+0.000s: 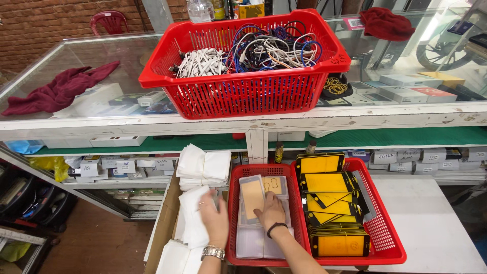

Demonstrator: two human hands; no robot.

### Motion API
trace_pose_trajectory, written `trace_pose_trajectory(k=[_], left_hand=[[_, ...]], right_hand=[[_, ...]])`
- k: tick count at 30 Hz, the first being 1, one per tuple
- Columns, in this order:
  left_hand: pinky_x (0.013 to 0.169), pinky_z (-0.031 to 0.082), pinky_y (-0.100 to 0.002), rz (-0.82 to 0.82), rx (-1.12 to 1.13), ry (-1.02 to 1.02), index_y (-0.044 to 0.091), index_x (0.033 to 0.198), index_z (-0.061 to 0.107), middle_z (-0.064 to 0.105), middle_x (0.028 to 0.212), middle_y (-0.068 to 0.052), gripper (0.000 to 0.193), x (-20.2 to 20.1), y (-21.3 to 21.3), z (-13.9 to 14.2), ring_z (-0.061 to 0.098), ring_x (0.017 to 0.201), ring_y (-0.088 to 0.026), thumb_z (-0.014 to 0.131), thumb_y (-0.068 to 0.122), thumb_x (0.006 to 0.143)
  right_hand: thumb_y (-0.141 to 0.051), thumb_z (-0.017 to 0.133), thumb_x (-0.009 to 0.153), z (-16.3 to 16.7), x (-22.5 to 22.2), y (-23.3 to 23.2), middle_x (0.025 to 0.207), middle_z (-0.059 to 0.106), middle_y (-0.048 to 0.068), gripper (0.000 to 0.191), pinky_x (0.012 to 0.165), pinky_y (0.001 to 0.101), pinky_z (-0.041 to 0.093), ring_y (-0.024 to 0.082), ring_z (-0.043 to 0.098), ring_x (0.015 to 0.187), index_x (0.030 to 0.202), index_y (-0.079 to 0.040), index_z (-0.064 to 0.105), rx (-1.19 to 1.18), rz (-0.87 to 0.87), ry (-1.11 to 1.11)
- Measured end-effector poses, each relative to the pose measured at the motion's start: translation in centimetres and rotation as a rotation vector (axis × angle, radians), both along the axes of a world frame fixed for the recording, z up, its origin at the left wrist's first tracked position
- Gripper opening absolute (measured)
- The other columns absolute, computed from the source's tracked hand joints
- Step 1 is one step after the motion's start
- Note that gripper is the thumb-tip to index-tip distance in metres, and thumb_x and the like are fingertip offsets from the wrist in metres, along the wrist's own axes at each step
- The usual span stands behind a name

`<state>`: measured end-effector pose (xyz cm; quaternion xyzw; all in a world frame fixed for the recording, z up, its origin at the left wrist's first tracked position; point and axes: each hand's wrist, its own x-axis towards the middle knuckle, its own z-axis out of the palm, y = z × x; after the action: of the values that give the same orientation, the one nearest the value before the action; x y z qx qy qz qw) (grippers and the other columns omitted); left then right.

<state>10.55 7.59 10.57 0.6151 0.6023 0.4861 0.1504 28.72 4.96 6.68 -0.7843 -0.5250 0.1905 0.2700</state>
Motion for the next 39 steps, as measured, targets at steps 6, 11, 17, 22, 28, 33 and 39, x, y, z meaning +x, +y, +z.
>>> trace_pose_trajectory(k=[6, 11, 17, 22, 28, 33, 39], left_hand=[[0.078, 0.056, -0.036, -0.295, -0.367, -0.344, -0.008, 0.126, 0.06, 0.072, 0.109, -0.022, 0.05, 4.7, 1.2, 1.1, 0.07, 0.092, -0.026, 0.073, 0.026, 0.092], [0.067, 0.06, -0.028, -0.667, -0.842, -0.763, -0.003, 0.11, 0.076, 0.079, 0.097, -0.013, 0.033, 5.9, 3.7, 2.7, 0.073, 0.078, -0.015, 0.075, 0.024, 0.091], [0.057, 0.056, -0.025, -0.836, -0.806, -0.548, -0.003, 0.104, 0.079, 0.079, 0.084, -0.008, 0.029, 6.3, 2.3, 5.5, 0.071, 0.065, -0.01, 0.075, 0.022, 0.091], [0.055, 0.054, -0.024, -0.841, -0.717, -0.337, 0.0, 0.097, 0.081, 0.079, 0.079, -0.007, 0.025, 6.6, 1.8, 6.8, 0.071, 0.063, -0.008, 0.077, 0.023, 0.089], [0.058, 0.053, -0.023, -0.895, -0.702, -0.221, 0.002, 0.098, 0.082, 0.079, 0.081, -0.006, 0.031, 6.5, 1.0, 6.3, 0.067, 0.066, -0.004, 0.075, 0.032, 0.092], [0.058, 0.056, -0.028, -0.68, -0.857, -0.161, 0.002, 0.096, 0.078, 0.079, 0.077, -0.007, 0.039, 1.9, 2.7, 4.4, 0.072, 0.061, -0.014, 0.072, 0.039, 0.088], [0.069, 0.053, -0.038, 0.098, -0.505, -0.124, -0.001, 0.1, 0.077, 0.075, 0.078, -0.014, 0.041, -6.1, 4.4, -0.2, 0.07, 0.07, -0.027, 0.075, 0.039, 0.089]], right_hand=[[-0.025, 0.076, 0.087, -0.3, 3.3, -0.3, 0.119, 0.074, 0.017, 0.045, 0.093, 0.0349, 0.055, 0.025, 0.068, 0.108, 0.124, -0.003, 0.064, -0.117, 0.155, 0.762], [-0.022, 0.074, 0.085, 4.9, 7.3, -1.5, 0.128, 0.064, -0.002, 0.064, 0.092, 0.0309, 0.056, 0.012, 0.066, 0.111, 0.142, -0.015, 0.046, 0.037, 0.169, 0.86], [-0.016, 0.068, 0.093, 11.3, 12.7, 1.1, 0.118, 0.065, 0.007, 0.018, 0.093, 0.0332, 0.053, 0.02, 0.064, 0.112, 0.105, -0.004, 0.074, 0.36, 0.477, 0.486], [-0.02, 0.073, 0.086, 12.6, 12.9, 1.6, 0.108, 0.066, 0.006, 0.018, 0.091, 0.032, 0.054, 0.021, 0.065, 0.104, 0.1, -0.008, 0.076, 0.122, 0.639, 0.341], [-0.03, 0.078, 0.086, 10.1, 14.3, 2.3, 0.104, 0.069, 0.009, 0.031, 0.084, 0.0312, 0.055, 0.021, 0.067, 0.096, 0.097, -0.002, 0.074, 0.017, 0.641, 0.302], [-0.025, 0.067, 0.094, 8.3, 22.5, 1.0, 0.103, 0.074, 0.007, 0.03, 0.081, 0.0348, 0.058, 0.017, 0.07, 0.092, 0.116, -0.004, 0.066, 0.21, -0.119, 0.832], [-0.023, 0.068, 0.098, 2.6, 24.8, -1.6, 0.102, 0.074, 0.014, 0.032, 0.083, 0.0387, 0.056, 0.026, 0.071, 0.092, 0.119, 0.001, 0.067, 0.349, -0.54, 0.299]])
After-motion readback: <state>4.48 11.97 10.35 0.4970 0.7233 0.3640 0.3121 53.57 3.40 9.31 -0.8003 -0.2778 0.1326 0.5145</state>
